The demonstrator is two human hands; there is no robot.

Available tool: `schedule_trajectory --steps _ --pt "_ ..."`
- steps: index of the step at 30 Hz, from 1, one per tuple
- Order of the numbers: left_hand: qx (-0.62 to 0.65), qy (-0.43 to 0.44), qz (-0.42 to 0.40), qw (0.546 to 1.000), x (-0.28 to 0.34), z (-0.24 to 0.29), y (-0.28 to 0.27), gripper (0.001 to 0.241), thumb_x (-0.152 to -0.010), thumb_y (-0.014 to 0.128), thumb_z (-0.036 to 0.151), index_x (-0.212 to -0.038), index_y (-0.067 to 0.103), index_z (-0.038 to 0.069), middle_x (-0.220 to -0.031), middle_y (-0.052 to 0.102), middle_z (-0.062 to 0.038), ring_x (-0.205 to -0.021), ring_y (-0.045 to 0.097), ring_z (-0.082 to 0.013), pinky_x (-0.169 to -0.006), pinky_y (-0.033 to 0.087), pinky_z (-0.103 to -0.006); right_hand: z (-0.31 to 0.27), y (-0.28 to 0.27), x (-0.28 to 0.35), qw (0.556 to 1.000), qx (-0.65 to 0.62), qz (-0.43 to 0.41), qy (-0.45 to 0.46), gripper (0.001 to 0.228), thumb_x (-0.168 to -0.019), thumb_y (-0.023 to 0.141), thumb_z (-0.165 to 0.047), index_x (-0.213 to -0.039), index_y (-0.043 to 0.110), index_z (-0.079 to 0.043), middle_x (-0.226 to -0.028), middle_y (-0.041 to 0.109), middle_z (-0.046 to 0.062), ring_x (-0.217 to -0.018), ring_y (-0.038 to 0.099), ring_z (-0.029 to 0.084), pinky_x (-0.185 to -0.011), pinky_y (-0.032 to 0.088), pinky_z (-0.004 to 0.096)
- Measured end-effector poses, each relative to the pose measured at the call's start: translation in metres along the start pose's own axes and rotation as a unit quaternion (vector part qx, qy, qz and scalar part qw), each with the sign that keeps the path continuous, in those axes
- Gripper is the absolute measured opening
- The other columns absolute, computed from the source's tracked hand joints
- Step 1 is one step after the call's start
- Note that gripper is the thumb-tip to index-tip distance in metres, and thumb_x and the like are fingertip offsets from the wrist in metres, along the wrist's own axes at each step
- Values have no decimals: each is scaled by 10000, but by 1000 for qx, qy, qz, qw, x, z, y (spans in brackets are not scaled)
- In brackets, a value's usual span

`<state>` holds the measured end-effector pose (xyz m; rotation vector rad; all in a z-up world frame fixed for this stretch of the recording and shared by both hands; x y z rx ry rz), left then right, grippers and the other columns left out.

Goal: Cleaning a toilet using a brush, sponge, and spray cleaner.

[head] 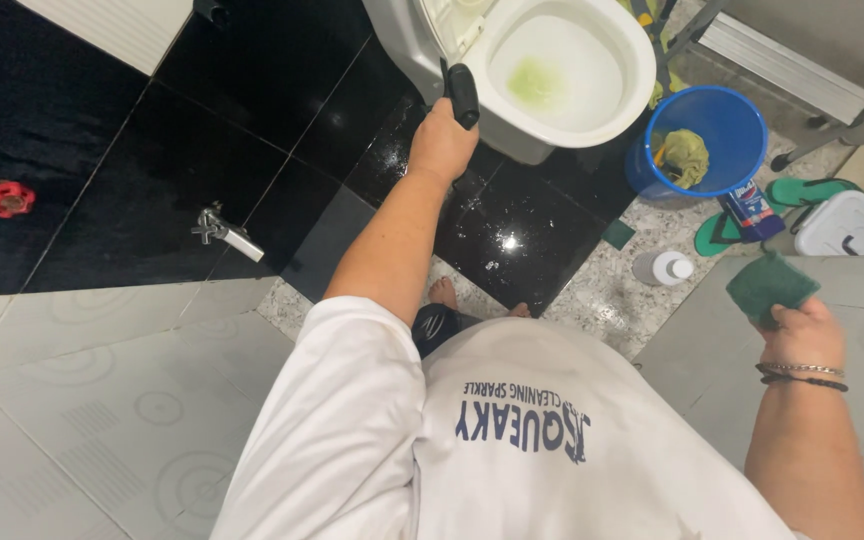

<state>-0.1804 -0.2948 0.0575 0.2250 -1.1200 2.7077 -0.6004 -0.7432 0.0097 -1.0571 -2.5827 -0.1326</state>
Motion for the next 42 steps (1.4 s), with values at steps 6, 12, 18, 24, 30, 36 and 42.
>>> schedule_trajectory --steps 6,12,18,24,30,36,42 --pt "8 -50 -35 998 -3 -22 13 416 -857 684 266 -1194 604 36 -1140 711 -209 -1114 668 -372 -953 519 -445 3 -15 8 999 19 29 7 456 -926 428 124 -1333 612 34 -1320 670 144 -1185 687 288 -1016 577 441" --pt "28 -30 -35 999 -1 -27 7 440 -808 716 244 -1176 592 37 -1096 722 -194 -1082 686 -369 -930 532 -443 10 -27 10 999 24 40 7 459 -948 441 107 -1360 620 14 -1329 672 133 -1188 676 289 -1011 557 454" --pt "13 38 -28 999 -51 -30 -19 340 -831 699 247 -1102 652 48 -1078 725 -215 -1066 680 -390 -919 528 -452 21 -14 26 999 12 51 -15 469 -964 433 113 -1379 625 5 -1351 669 125 -1228 663 298 -1055 542 476" --pt "59 94 -73 991 -137 -48 -60 327 -786 716 219 -1052 672 34 -977 741 -154 -905 720 -284 -802 559 -386 35 5 60 996 -9 84 -32 522 -949 406 137 -1417 592 -1 -1428 638 146 -1310 643 315 -1104 537 511" --pt "93 75 -127 985 -174 -54 -77 324 -798 672 174 -1079 649 15 -885 709 -110 -702 704 -197 -612 577 -347 55 40 101 989 -29 138 -35 515 -957 389 147 -1425 564 21 -1436 616 179 -1324 643 331 -1124 556 529" --pt "62 57 -145 986 -175 -61 -69 330 -792 675 182 -1076 661 14 -902 716 -133 -726 708 -210 -646 564 -359 69 53 138 974 53 219 -34 426 -1004 431 112 -1393 581 25 -1380 643 189 -1287 660 347 -1075 535 542" --pt "13 75 -151 986 -183 -89 -41 360 -771 684 200 -1077 683 10 -1014 729 -184 -957 718 -301 -834 544 -390 76 68 149 983 -41 176 -30 503 -968 374 150 -1406 583 17 -1428 626 184 -1313 649 339 -1108 528 526"
Point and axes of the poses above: each hand's wrist, its own x-axis away from the middle knuckle, its own y-axis out of the palm, z = x × y, the point moved 7 cm from there along -x, towards the middle knuckle
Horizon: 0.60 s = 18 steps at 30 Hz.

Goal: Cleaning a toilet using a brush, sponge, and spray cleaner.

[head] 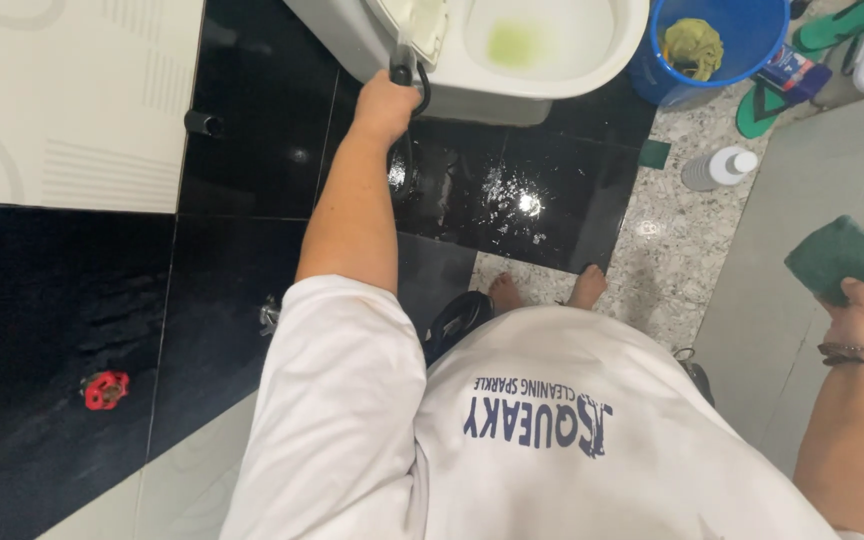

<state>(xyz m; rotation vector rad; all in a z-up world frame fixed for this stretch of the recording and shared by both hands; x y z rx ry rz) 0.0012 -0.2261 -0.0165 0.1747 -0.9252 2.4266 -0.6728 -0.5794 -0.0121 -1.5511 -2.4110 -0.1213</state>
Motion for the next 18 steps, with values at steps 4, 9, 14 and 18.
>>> schedule_trajectory --steps 4,9,14,18 --pt "-27 7 -26 999 18 10 13 375 -769 667 213 -1085 690 11 -1059 731 -212 -1054 699 -349 -931 521 -403 10 -1 0 1000 13 23 5 461 -981 394 145 -1383 582 20 -1400 635 177 -1277 655 338 -1086 542 530" --pt "-68 -7 -32 997 37 23 33 360 -792 637 198 -1105 678 25 -1119 707 -238 -1129 653 -386 -980 496 -433 -7 15 2 1000 15 18 -2 464 -967 394 138 -1369 596 27 -1386 648 168 -1273 660 331 -1094 548 519" --pt "-93 -35 -44 994 51 38 42 371 -814 618 190 -1149 646 34 -1189 682 -233 -1178 622 -394 -996 483 -458 -18 18 -18 1000 15 -6 -8 466 -963 386 148 -1363 598 38 -1390 645 175 -1283 653 335 -1120 544 514" --pt "-113 -29 -62 991 43 55 54 383 -815 617 176 -1168 631 27 -1203 680 -235 -1187 623 -389 -1005 483 -456 -28 24 -43 1000 -15 -25 -1 451 -959 408 130 -1359 594 35 -1373 644 162 -1268 656 318 -1120 540 518"
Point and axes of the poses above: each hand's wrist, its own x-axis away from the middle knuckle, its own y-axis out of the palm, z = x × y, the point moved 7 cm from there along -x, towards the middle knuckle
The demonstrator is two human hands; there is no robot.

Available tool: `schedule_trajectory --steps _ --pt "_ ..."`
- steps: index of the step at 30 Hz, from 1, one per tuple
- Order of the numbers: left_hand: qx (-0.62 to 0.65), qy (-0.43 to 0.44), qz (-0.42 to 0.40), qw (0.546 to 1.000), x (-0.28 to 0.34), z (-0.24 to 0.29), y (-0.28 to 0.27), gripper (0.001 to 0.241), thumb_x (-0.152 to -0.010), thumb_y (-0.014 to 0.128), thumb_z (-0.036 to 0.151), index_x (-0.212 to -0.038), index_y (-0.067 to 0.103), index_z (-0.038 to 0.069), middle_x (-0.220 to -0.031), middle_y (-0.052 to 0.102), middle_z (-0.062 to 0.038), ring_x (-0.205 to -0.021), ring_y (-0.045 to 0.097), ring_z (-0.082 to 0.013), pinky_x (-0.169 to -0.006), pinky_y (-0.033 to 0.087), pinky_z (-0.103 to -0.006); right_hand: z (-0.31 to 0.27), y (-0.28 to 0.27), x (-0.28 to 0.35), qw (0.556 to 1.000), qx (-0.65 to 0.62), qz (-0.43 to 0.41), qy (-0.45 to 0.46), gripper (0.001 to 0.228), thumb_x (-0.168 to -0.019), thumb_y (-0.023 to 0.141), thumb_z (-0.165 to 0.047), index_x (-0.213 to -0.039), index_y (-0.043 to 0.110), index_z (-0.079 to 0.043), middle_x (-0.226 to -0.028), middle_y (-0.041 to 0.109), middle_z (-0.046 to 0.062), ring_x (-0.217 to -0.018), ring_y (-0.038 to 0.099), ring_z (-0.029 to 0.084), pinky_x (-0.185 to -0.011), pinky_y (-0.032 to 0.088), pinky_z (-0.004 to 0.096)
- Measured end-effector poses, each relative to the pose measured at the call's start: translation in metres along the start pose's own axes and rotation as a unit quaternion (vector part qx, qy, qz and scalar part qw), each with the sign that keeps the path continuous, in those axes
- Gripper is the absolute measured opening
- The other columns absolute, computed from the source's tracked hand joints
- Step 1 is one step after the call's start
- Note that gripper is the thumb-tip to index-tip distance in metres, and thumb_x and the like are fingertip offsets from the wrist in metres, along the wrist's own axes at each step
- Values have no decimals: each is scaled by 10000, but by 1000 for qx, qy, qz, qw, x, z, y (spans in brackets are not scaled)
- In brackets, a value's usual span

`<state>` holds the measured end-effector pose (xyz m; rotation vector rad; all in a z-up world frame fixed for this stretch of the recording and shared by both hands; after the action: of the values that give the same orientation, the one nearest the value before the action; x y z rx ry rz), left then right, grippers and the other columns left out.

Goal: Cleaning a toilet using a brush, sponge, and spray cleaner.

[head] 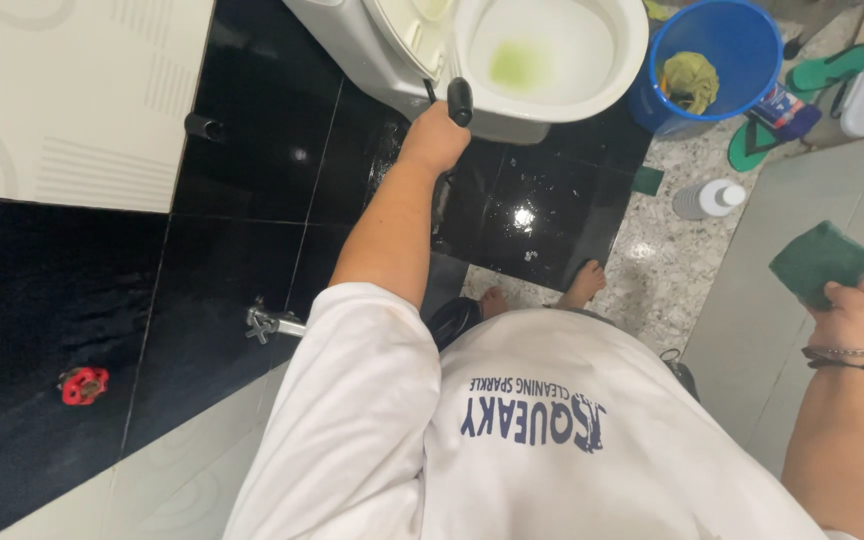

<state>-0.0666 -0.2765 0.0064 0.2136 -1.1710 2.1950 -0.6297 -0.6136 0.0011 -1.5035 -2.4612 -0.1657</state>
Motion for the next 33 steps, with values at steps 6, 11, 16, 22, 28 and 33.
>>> schedule_trajectory --steps 6,11,16,22,28,33 --pt "-21 3 3 1000 -22 51 7 398 -819 610 168 -1182 617 6 -1197 678 -249 -1173 632 -390 -1001 490 -453 -24 -7 -59 999 22 -21 9 468 -950 422 135 -1367 607 28 -1359 653 130 -1250 664 276 -1120 535 496" --pt "-29 -5 19 999 -47 97 24 410 -820 597 149 -1200 614 -1 -1192 677 -256 -1166 633 -393 -997 494 -453 -18 -57 -137 997 59 -24 36 426 -988 451 135 -1358 615 1 -1330 652 126 -1209 658 275 -1092 530 466" --pt "-17 -10 50 999 -69 134 31 421 -834 576 152 -1236 605 31 -1166 694 -229 -1134 648 -380 -976 500 -455 -54 -59 -188 995 83 -18 44 423 -967 457 108 -1330 638 -11 -1324 671 111 -1209 672 266 -1084 554 461" --pt "-13 -21 72 997 -80 176 22 375 -838 576 157 -1191 609 37 -1143 701 -204 -1102 658 -370 -937 511 -462 -71 -59 -240 995 34 -89 11 420 -973 436 125 -1341 618 39 -1348 670 145 -1246 674 291 -1116 543 477" --pt "-7 2 135 991 -92 192 8 337 -829 598 162 -1140 629 36 -1086 714 -222 -1071 672 -379 -938 512 -460 -59 -80 -276 995 51 -79 33 369 -996 482 113 -1342 597 55 -1336 653 158 -1222 658 300 -1089 535 471" --pt "24 16 192 981 -99 196 -17 316 -816 603 158 -1106 651 41 -1073 721 -222 -1072 662 -401 -938 503 -469 -54 -80 -288 991 1 -129 19 439 -985 455 116 -1399 586 52 -1386 639 162 -1274 641 304 -1119 529 446"
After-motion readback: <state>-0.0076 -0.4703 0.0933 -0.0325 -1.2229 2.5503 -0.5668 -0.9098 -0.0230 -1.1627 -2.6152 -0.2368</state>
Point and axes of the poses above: each hand's wrist, its own x-axis away from the middle knuckle, its own y-axis out of the palm, z = x × y, the point moved 7 cm from there along -x, towards the middle knuckle
